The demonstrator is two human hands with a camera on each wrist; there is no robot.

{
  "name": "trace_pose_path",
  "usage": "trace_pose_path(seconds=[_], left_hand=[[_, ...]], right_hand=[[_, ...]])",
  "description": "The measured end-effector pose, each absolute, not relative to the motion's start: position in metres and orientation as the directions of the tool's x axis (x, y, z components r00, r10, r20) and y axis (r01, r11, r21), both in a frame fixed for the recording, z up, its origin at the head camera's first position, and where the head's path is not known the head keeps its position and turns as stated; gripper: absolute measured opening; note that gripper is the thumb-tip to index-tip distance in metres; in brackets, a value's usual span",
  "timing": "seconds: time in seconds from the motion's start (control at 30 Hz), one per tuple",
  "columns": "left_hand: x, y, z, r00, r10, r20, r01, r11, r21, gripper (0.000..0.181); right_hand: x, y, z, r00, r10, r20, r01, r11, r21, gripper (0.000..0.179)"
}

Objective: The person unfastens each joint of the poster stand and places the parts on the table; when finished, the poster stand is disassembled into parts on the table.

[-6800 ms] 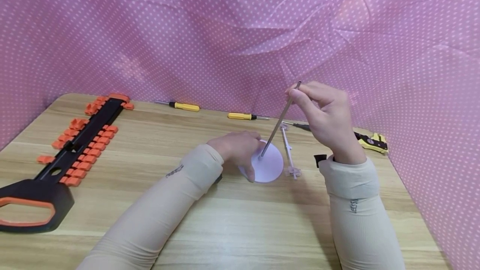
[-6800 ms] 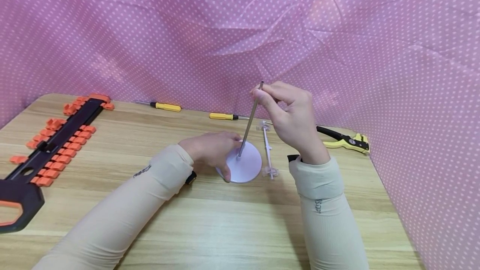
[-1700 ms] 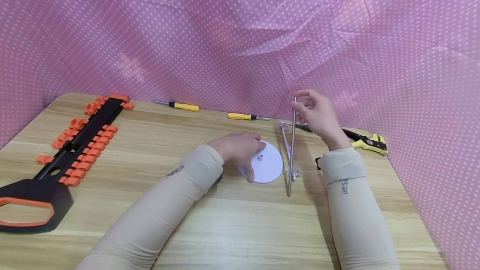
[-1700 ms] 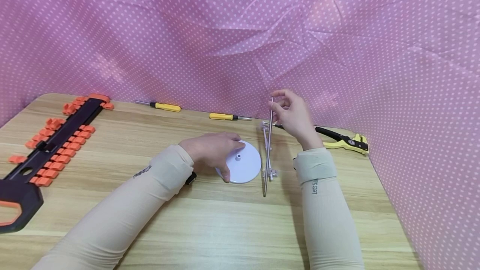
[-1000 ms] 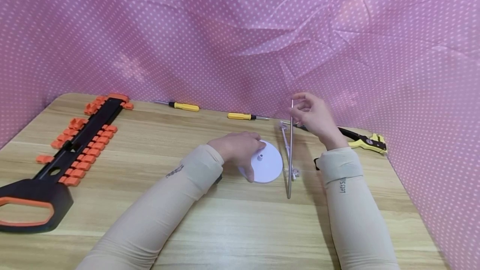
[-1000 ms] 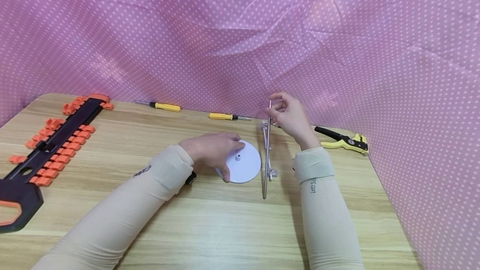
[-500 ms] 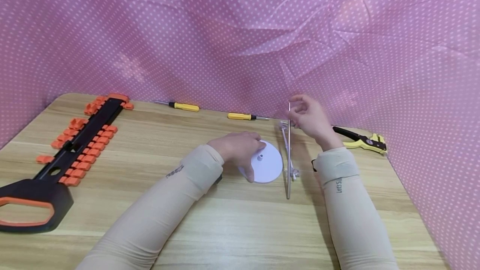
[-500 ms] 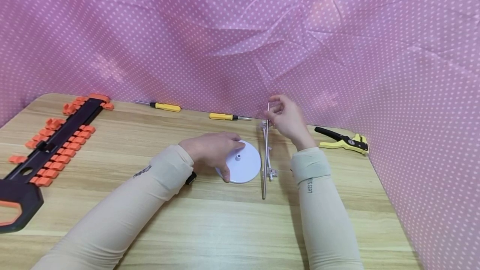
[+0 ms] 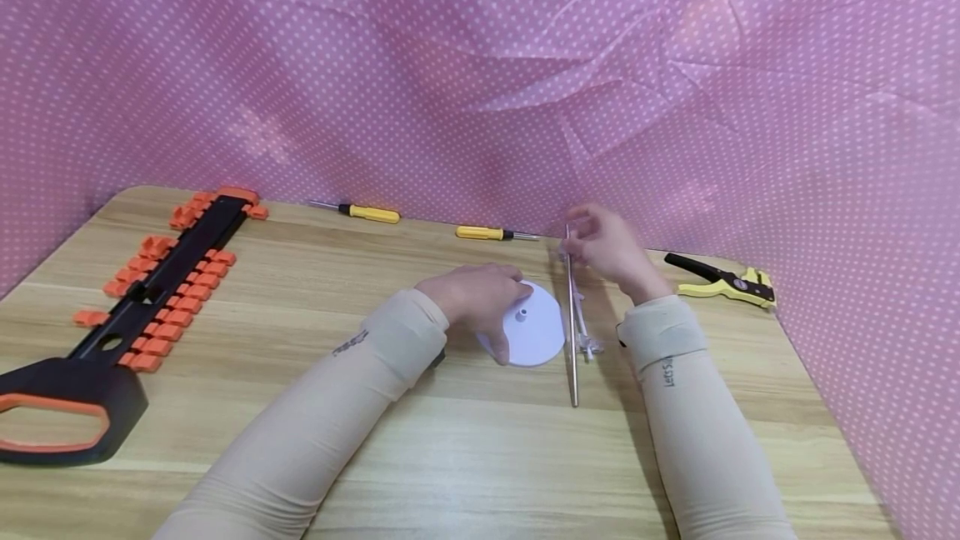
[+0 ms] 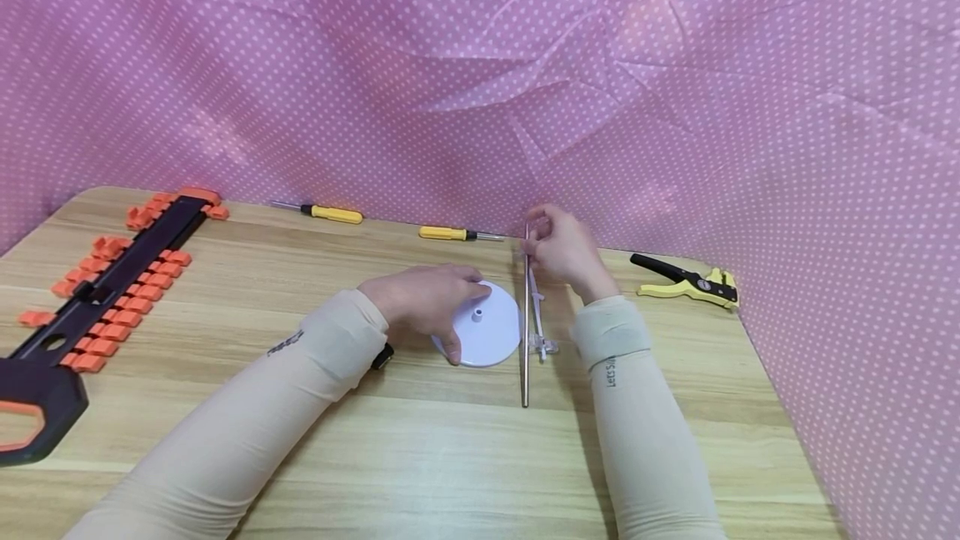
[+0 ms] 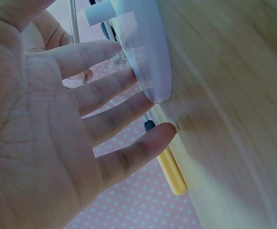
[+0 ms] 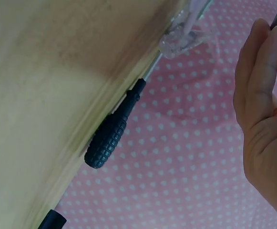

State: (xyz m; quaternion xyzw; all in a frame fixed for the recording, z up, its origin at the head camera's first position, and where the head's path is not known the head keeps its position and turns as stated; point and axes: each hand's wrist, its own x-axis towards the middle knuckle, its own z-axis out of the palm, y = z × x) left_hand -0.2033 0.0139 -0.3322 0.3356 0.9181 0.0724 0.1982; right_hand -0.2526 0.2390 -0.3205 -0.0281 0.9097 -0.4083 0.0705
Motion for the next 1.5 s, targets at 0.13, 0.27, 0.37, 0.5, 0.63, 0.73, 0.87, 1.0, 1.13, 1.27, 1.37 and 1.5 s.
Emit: trace_pose_path(seconds=[0.13, 0.27, 0.37, 0.5, 0.63, 0.73, 0.87, 1.0, 1.13, 1.27, 1.37, 1.5], left_hand=[[-0.204, 0.014, -0.332, -0.696, 0.646, -0.313, 0.589, 0.763, 0.266, 0.108], [-0.204, 0.013, -0.332, -0.696, 0.649, -0.308, 0.591, 0.761, 0.269, 0.108], [-0.203, 0.013, -0.332, -0.695, 0.651, -0.304, 0.594, 0.759, 0.267, 0.108], [-0.203, 0.013, -0.332, -0.694, 0.652, -0.304, 0.598, 0.758, 0.26, 0.108], [-0.203, 0.014, -0.332, -0.693, 0.652, -0.308, 0.6, 0.758, 0.255, 0.108], [-0.203, 0.014, -0.331, -0.692, 0.652, -0.312, 0.6, 0.758, 0.253, 0.108], [-0.203, 0.014, -0.332, -0.688, 0.657, -0.31, 0.606, 0.754, 0.254, 0.108], [-0.203, 0.014, -0.331, -0.69, 0.655, -0.309, 0.603, 0.756, 0.256, 0.107], [-0.203, 0.014, -0.332, -0.691, 0.652, -0.313, 0.6, 0.758, 0.256, 0.108], [-0.204, 0.015, -0.332, -0.69, 0.652, -0.313, 0.601, 0.758, 0.255, 0.108], [-0.204, 0.015, -0.332, -0.691, 0.652, -0.313, 0.6, 0.758, 0.254, 0.108], [-0.204, 0.015, -0.333, -0.693, 0.649, -0.314, 0.598, 0.761, 0.251, 0.108]], right_hand=[[-0.253, 0.237, -0.324, -0.985, -0.126, -0.12, 0.003, 0.676, -0.737, 0.049], [-0.252, 0.235, -0.328, -0.982, -0.141, -0.125, -0.012, 0.706, -0.708, 0.048], [-0.252, 0.233, -0.331, -0.981, -0.142, -0.133, -0.01, 0.718, -0.696, 0.05], [-0.253, 0.233, -0.333, -0.978, -0.141, -0.153, -0.001, 0.739, -0.674, 0.051], [-0.253, 0.233, -0.334, -0.972, -0.143, -0.185, 0.013, 0.759, -0.651, 0.05], [-0.252, 0.232, -0.334, -0.966, -0.144, -0.217, 0.032, 0.76, -0.649, 0.051], [-0.251, 0.231, -0.333, -0.958, -0.148, -0.244, 0.045, 0.765, -0.643, 0.052], [-0.25, 0.231, -0.334, -0.956, -0.154, -0.252, 0.044, 0.77, -0.636, 0.05], [-0.25, 0.23, -0.335, -0.95, -0.161, -0.267, 0.043, 0.78, -0.624, 0.049], [-0.249, 0.229, -0.336, -0.941, -0.17, -0.293, 0.042, 0.798, -0.601, 0.05], [-0.25, 0.228, -0.337, -0.936, -0.178, -0.303, 0.036, 0.809, -0.587, 0.051], [-0.25, 0.227, -0.339, -0.935, -0.196, -0.294, 0.01, 0.817, -0.576, 0.051]])
